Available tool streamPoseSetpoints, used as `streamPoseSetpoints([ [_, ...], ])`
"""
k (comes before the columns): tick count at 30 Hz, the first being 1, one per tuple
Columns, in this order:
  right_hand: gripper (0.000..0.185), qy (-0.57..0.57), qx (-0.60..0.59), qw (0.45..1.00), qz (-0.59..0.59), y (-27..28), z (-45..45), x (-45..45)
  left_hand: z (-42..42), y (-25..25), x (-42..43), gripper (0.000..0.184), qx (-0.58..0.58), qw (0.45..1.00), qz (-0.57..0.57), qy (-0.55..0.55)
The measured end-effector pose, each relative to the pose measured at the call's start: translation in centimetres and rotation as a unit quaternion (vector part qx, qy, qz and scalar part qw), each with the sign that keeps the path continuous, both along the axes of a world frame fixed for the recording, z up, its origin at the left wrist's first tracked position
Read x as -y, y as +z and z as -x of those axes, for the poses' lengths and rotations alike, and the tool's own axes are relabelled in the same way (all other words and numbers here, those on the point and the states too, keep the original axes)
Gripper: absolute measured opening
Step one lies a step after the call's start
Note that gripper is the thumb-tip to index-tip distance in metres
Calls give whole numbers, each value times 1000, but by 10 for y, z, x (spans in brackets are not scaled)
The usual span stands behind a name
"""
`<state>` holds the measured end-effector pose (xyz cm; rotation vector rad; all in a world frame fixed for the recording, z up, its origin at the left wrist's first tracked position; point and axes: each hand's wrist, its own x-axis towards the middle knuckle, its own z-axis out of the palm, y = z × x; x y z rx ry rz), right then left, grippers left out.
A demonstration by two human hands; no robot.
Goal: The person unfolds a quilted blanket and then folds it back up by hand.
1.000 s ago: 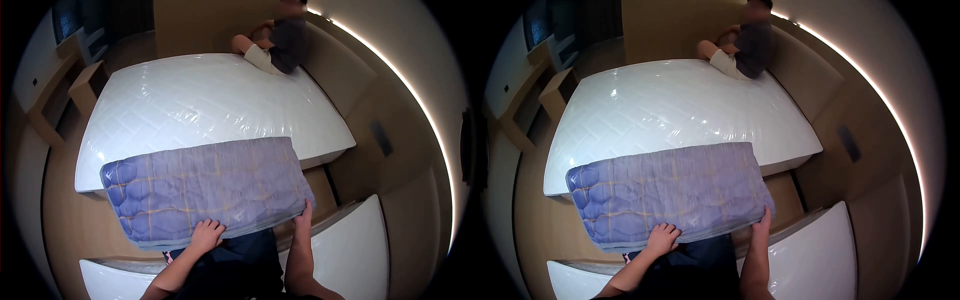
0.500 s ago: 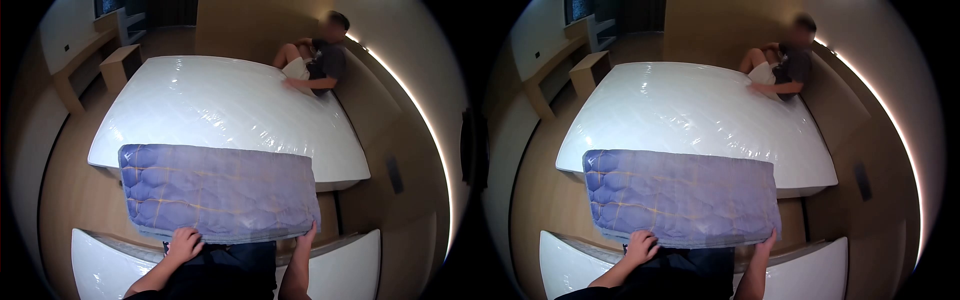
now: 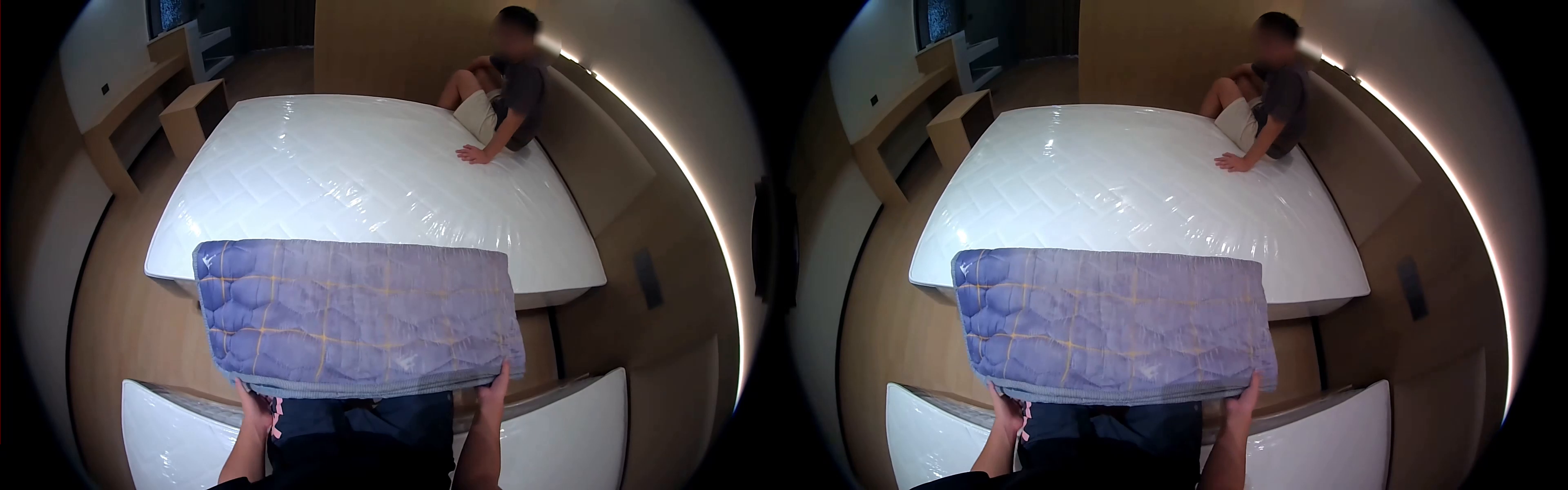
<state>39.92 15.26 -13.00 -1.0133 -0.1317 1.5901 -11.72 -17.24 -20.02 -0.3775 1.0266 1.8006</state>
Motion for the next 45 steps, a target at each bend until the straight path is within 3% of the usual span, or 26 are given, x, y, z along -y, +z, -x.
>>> streamPoseSetpoints([
  [1,56,-2,2,1000,9,2,2,3,-1,28,-14,91,32,997,-59,24],
  [4,53,-11,3,1000,27,5,9,12,18,-6,-39,87,18,990,-115,79],
  [7,47,-27,7,999,24,-3,9,20,19,-22,-54,83,-57,974,-72,206],
  [10,44,-47,36,998,19,-18,-4,17,29,-46,-51,82,-123,957,-100,241],
  [13,48,-52,55,997,34,-26,-9,16,50,-32,-42,82,-8,957,-149,251],
  [16,53,-34,73,996,33,-31,-10,9,74,-11,-24,81,-5,960,-131,246],
  [22,71,-23,77,996,36,-20,1,6,107,10,-4,76,35,991,-71,111],
  [24,73,-19,88,995,43,-18,-1,1,125,-18,-5,70,39,990,-71,113],
  [27,70,-24,48,997,64,7,-8,-4,133,-32,2,63,19,988,-53,146],
  [32,65,-35,92,994,-35,35,-8,4,133,9,4,60,-24,977,-87,191],
  [36,64,-11,102,991,-87,23,-25,17,106,27,2,67,-31,969,-146,197],
  [41,64,-27,66,997,16,-1,-33,39,82,24,-1,72,1,964,-172,204],
  [45,63,-48,37,998,-11,-11,-17,37,104,29,0,75,-25,968,-151,201],
])
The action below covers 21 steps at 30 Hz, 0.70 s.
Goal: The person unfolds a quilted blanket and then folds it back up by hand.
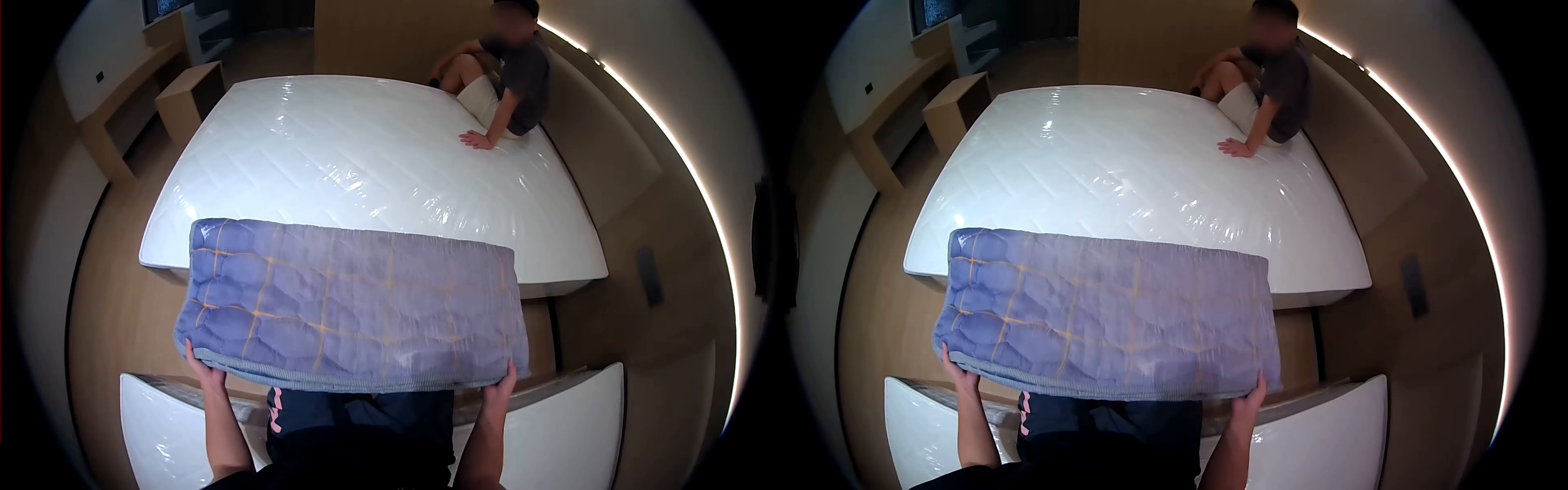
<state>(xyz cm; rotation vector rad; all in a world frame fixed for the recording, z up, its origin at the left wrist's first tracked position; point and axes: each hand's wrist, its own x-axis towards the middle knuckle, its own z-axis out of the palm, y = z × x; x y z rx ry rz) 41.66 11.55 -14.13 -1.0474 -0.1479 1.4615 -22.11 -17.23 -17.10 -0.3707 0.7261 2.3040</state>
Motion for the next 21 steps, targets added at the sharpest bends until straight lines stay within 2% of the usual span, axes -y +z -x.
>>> streamPoseSetpoints([
  [4,62,-3,28,999,-44,31,5,-26,10,28,-11,72,-33,998,-30,-38],
  [8,60,53,32,993,-104,104,50,-65,35,59,-27,63,-78,994,-18,-68],
  [12,57,135,71,963,-224,150,100,-146,58,106,-60,65,-159,985,-59,-23],
  [14,52,120,79,962,-232,197,123,-171,65,136,-73,65,-206,974,-98,4],
  [17,49,171,18,934,-312,215,109,-214,36,181,-49,66,-168,977,-122,51],
  [19,48,168,20,929,-330,227,112,-229,-12,219,-32,67,-113,979,-99,135],
  [21,48,164,50,939,-300,231,114,-246,-45,213,-12,66,-110,975,-114,159],
])
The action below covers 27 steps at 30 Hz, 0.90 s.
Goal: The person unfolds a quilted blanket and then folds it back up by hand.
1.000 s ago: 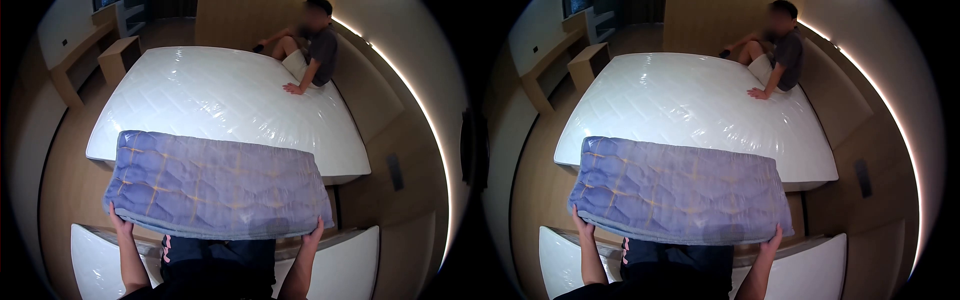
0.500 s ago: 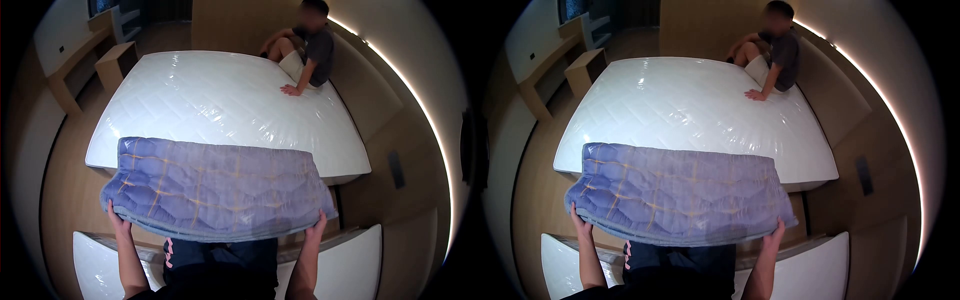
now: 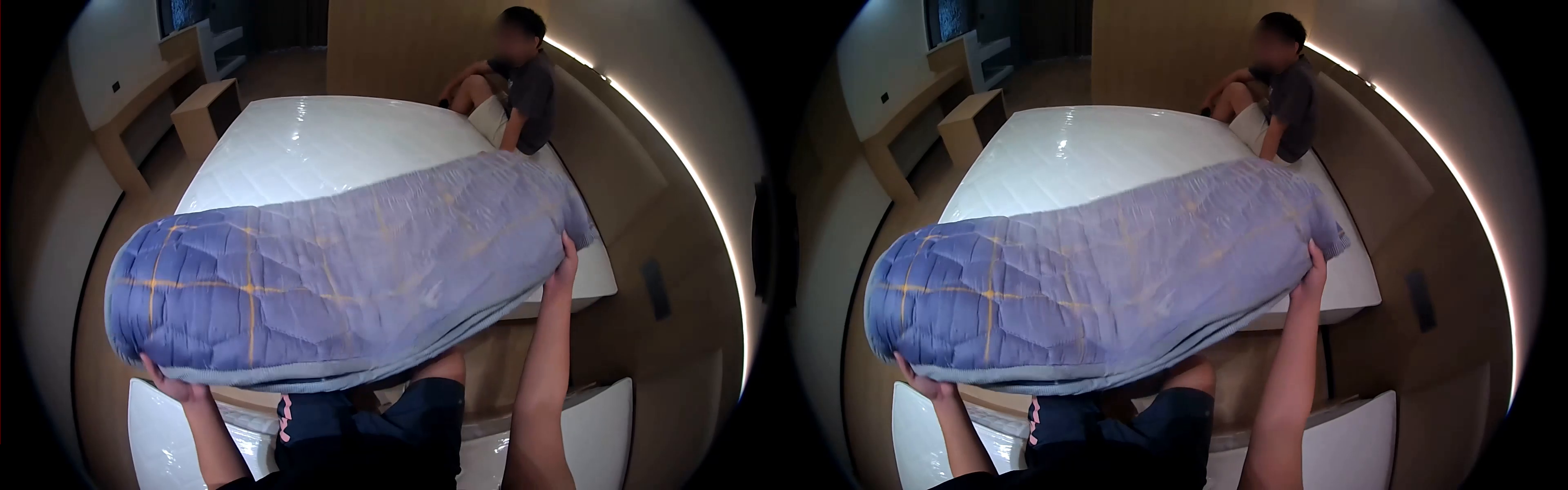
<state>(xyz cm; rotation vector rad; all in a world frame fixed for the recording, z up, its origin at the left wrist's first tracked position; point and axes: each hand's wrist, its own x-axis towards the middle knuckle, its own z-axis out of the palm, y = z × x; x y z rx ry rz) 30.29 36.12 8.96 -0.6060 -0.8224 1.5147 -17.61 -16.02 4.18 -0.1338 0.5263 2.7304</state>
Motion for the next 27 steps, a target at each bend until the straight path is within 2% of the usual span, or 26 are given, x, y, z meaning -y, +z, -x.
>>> streamPoseSetpoints([
  [2,49,-27,61,996,65,-17,1,-27,-27,-17,9,63,10,1000,17,-9],
  [6,59,-120,139,961,207,-169,-20,-46,-43,-106,35,47,-4,990,98,-102],
  [8,59,-135,196,926,294,-215,-16,-8,-42,-162,44,44,91,979,157,-97],
  [10,56,-108,127,953,254,-259,-31,30,-31,-179,47,48,161,965,198,-64],
  [11,55,-94,98,957,258,-267,-35,45,-18,-178,47,49,120,971,202,-52],
  [13,53,-71,41,961,265,-263,-48,78,17,-162,36,53,40,977,208,-33],
  [14,52,-53,20,961,271,-256,-48,96,37,-146,28,55,38,977,208,-38],
  [17,44,-3,-17,966,259,-213,-19,174,99,-79,-3,57,-11,977,200,-72],
  [19,35,22,-11,928,373,-161,9,226,128,-32,-34,55,-51,974,213,-51],
  [20,29,2,-65,943,327,-235,-7,233,128,-2,-55,52,-95,969,225,-36],
  [21,29,1,-92,923,375,-231,5,260,122,25,-77,49,-136,962,235,-20],
  [22,34,9,-73,939,335,-230,17,284,119,43,-99,44,-216,950,224,-14],
  [23,39,14,-56,954,295,-228,28,309,99,66,-126,40,-287,925,247,25],
  [24,43,1,-91,950,299,-208,43,319,82,82,-152,39,-337,902,269,36],
  [26,48,9,-78,943,325,-201,50,319,41,90,-187,33,-424,840,338,-13],
  [27,47,30,-91,936,339,-206,45,313,-8,108,-204,27,-540,779,318,-28],
])
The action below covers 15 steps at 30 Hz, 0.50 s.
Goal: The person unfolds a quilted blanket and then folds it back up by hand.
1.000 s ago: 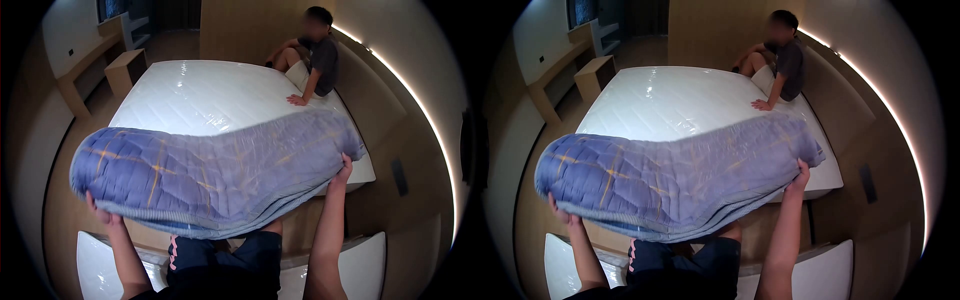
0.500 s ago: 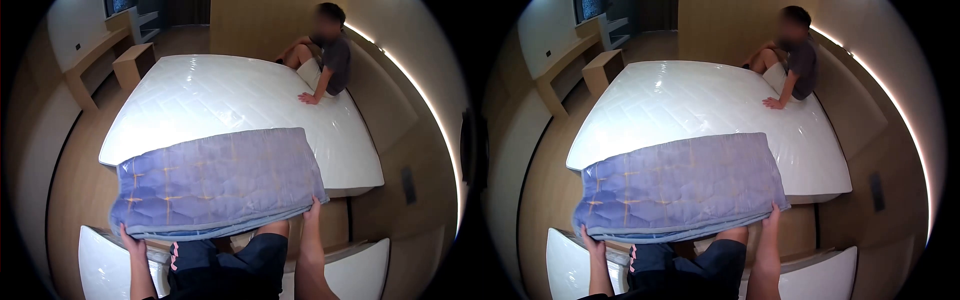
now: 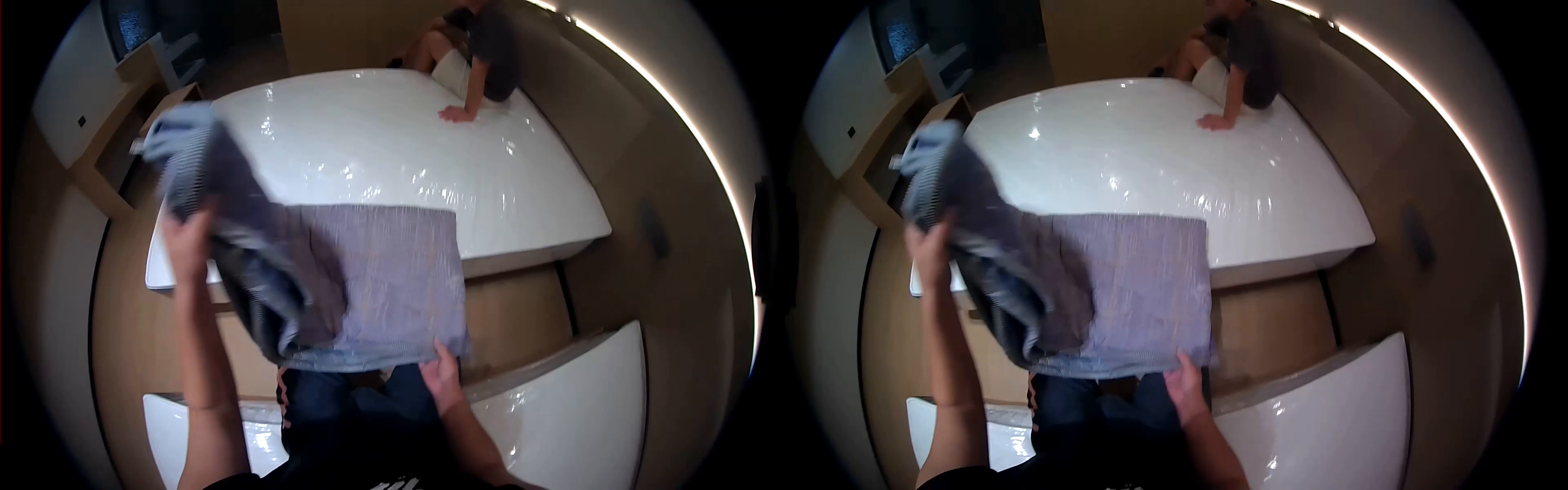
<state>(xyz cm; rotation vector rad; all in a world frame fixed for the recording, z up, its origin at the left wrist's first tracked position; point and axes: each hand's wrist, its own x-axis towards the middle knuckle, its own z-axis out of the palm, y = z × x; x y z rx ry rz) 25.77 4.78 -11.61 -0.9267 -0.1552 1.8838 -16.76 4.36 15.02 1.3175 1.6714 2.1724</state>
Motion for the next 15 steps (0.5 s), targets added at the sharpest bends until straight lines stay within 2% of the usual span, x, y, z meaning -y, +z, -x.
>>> streamPoseSetpoints([
  [1,47,16,-19,1000,9,-6,-2,-2,-25,-7,-12,34,-5,992,99,-82],
  [2,47,12,-16,1000,17,-9,-1,-3,-71,2,-26,45,-165,970,151,-95],
  [3,47,10,-12,1000,21,-10,0,-6,-117,-3,-33,54,-253,947,137,-140],
  [4,48,9,-10,1000,22,-11,0,-6,-156,-34,-42,51,-331,922,133,-151],
  [5,46,8,-8,1000,8,-10,1,-4,-191,-45,-44,50,-385,879,158,-231],
  [6,45,8,-6,1000,-6,-9,3,-2,-225,-81,-48,55,-427,831,227,-274],
  [7,43,9,-4,1000,-19,-8,4,0,-256,-106,-44,49,-468,785,284,-291],
  [8,39,-10,5,1000,-2,-34,0,6,-277,-142,-38,41,-490,739,335,-319],
  [9,36,-7,67,998,-2,-32,2,13,-296,-185,-29,36,-501,759,305,-284],
  [11,38,22,13,999,-24,-17,-2,20,-308,-202,-12,40,-474,823,227,-215],
  [15,38,2,31,998,-47,-36,-12,22,-290,-183,-8,49,-417,867,191,-196],
])
